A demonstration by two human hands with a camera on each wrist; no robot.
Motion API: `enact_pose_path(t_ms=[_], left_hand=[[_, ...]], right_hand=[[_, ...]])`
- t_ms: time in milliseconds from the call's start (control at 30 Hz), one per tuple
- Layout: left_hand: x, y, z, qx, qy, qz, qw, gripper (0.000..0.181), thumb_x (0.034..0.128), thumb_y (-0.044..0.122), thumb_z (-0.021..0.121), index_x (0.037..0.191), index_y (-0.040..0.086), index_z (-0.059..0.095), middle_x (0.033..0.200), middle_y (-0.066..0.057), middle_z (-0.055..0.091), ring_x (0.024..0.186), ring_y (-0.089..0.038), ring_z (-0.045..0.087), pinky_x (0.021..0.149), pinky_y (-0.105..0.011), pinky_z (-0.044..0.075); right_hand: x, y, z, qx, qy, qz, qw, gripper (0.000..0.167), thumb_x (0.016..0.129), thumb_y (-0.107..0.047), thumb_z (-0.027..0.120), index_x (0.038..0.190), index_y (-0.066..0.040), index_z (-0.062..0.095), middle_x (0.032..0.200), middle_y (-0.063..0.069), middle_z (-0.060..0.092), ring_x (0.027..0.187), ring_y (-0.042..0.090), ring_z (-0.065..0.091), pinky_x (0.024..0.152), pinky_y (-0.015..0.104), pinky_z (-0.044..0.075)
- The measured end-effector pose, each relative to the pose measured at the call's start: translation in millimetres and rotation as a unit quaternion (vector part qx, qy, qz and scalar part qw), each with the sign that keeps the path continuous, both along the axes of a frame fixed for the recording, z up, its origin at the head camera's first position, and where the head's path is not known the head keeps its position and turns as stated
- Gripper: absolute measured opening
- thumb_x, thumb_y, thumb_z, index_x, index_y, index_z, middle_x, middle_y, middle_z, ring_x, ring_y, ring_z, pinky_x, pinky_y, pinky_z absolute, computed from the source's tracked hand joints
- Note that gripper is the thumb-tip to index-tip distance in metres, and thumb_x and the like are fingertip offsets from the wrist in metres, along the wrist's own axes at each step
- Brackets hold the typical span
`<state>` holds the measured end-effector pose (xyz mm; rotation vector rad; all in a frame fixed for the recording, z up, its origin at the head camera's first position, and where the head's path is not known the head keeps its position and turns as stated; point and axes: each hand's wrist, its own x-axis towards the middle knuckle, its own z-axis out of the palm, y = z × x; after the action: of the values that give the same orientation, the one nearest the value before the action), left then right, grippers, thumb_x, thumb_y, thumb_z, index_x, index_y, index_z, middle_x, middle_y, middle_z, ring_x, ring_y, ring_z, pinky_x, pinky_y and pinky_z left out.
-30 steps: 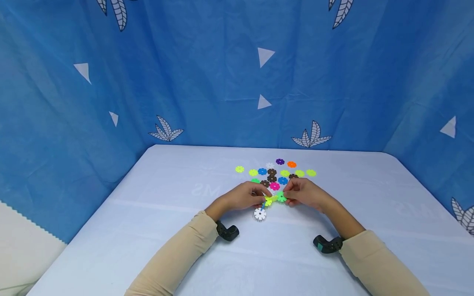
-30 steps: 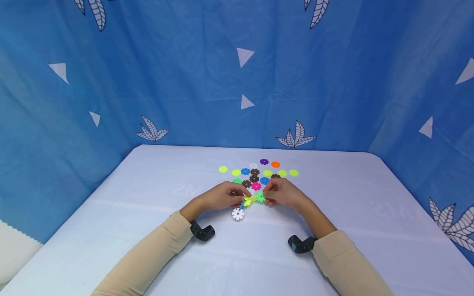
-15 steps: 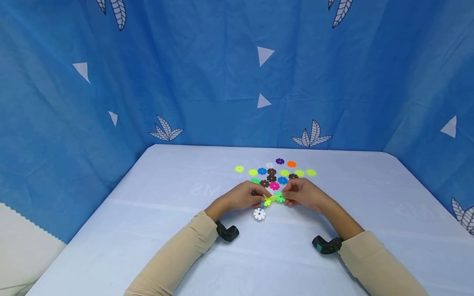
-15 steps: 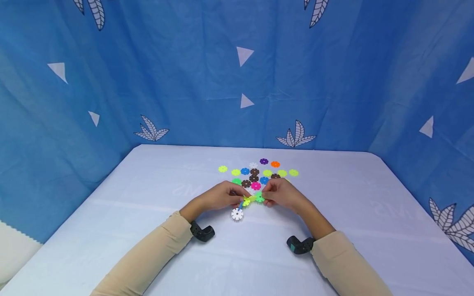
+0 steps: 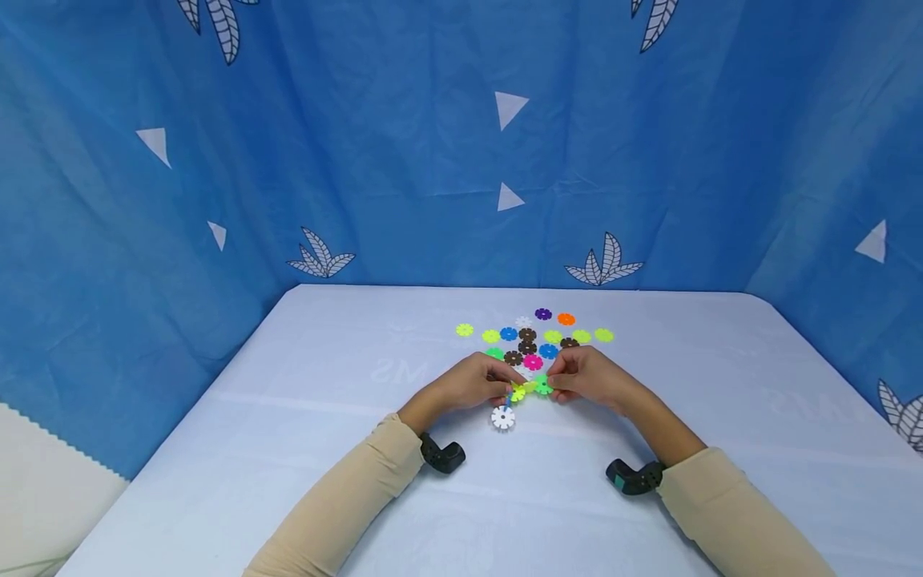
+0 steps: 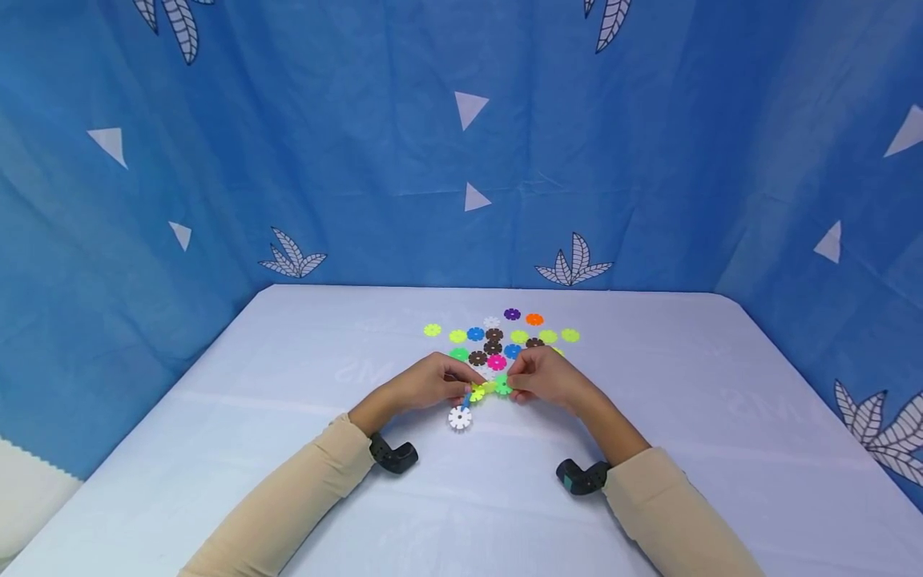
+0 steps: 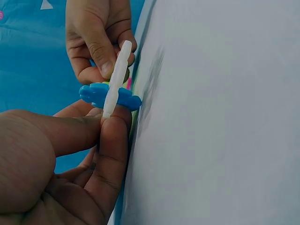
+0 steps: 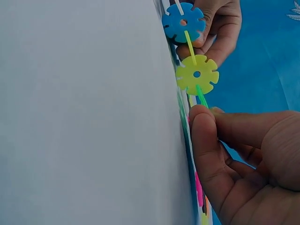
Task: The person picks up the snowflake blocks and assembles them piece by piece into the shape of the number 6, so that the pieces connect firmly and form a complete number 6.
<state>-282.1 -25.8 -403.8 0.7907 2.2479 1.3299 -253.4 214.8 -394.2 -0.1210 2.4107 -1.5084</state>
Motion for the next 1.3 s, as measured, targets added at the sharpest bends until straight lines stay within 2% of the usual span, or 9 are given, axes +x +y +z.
enact_pose_path(t_ms=[333,567,733,900,1000,1167,1300], left_hand=[[-0.9,0.2,-4.8,0.009,-0.021,0.017,0.9996,0.022,0.0978,-0.004,0.062,0.112,0.003,0.077,0.077,-0.005,0.068,0.065,-0.013,0.059,0.065,-0.024,0.049],[-0.2,-0.9,-4.1,0.013,-0.032,0.015,0.9993,0.022,0.0982,-0.004,0.062,0.113,0.003,0.077,0.076,-0.005,0.067,0.065,-0.013,0.058,0.065,-0.024,0.049],[-1.1,-3.9,-0.9,0.005,-0.037,0.007,0.9993,0.022,0.0987,-0.003,0.062,0.115,0.003,0.076,0.078,-0.004,0.068,0.067,-0.013,0.059,0.066,-0.024,0.051],[-2.9,-8.2,4.5,-0.019,-0.011,-0.003,0.9998,0.022,0.0988,-0.001,0.062,0.116,0.005,0.075,0.088,-0.002,0.070,0.073,-0.014,0.062,0.071,-0.026,0.053],[-3.7,-9.6,5.4,-0.027,0.008,-0.014,0.9995,0.022,0.0992,0.002,0.062,0.116,0.007,0.075,0.096,-0.001,0.070,0.076,-0.014,0.063,0.072,-0.027,0.054],[-4.2,-8.6,4.8,-0.036,0.063,-0.023,0.9971,0.021,0.1021,0.010,0.060,0.117,0.014,0.075,0.110,0.004,0.070,0.080,-0.013,0.062,0.071,-0.027,0.052],[-3.8,-6.1,5.2,-0.030,0.114,-0.025,0.9927,0.018,0.1011,0.015,0.064,0.114,0.014,0.076,0.109,0.007,0.070,0.083,-0.011,0.060,0.073,-0.026,0.051]], right_hand=[[0.5,-4,-1.5,-0.008,-0.006,-0.009,0.9999,0.005,0.094,-0.001,0.070,0.095,-0.001,0.065,0.089,0.014,0.066,0.076,0.022,0.068,0.073,0.031,0.059],[-0.8,-4,-4.4,-0.030,-0.024,-0.010,0.9992,0.006,0.094,-0.001,0.070,0.096,0.000,0.065,0.090,0.014,0.067,0.077,0.022,0.069,0.075,0.031,0.059],[0.1,-5,-0.2,-0.030,-0.022,-0.015,0.9992,0.009,0.094,-0.003,0.071,0.099,0.000,0.064,0.093,0.014,0.067,0.080,0.023,0.069,0.076,0.031,0.058],[1.2,-7,4.3,-0.030,-0.012,-0.001,0.9995,0.013,0.097,-0.005,0.068,0.105,0.002,0.060,0.096,0.014,0.066,0.083,0.023,0.069,0.077,0.032,0.059],[1.0,-9,4.0,-0.027,-0.015,-0.005,0.9995,0.012,0.097,-0.005,0.067,0.105,0.001,0.061,0.095,0.014,0.066,0.082,0.023,0.069,0.076,0.031,0.059],[0.6,-10,1.3,-0.025,-0.018,-0.009,0.9995,0.013,0.097,-0.006,0.068,0.106,0.001,0.061,0.093,0.015,0.066,0.080,0.022,0.069,0.075,0.031,0.059],[0.3,-11,-0.5,-0.027,-0.015,-0.002,0.9995,0.013,0.098,-0.005,0.067,0.106,0.002,0.061,0.091,0.015,0.068,0.079,0.023,0.069,0.075,0.032,0.059]])
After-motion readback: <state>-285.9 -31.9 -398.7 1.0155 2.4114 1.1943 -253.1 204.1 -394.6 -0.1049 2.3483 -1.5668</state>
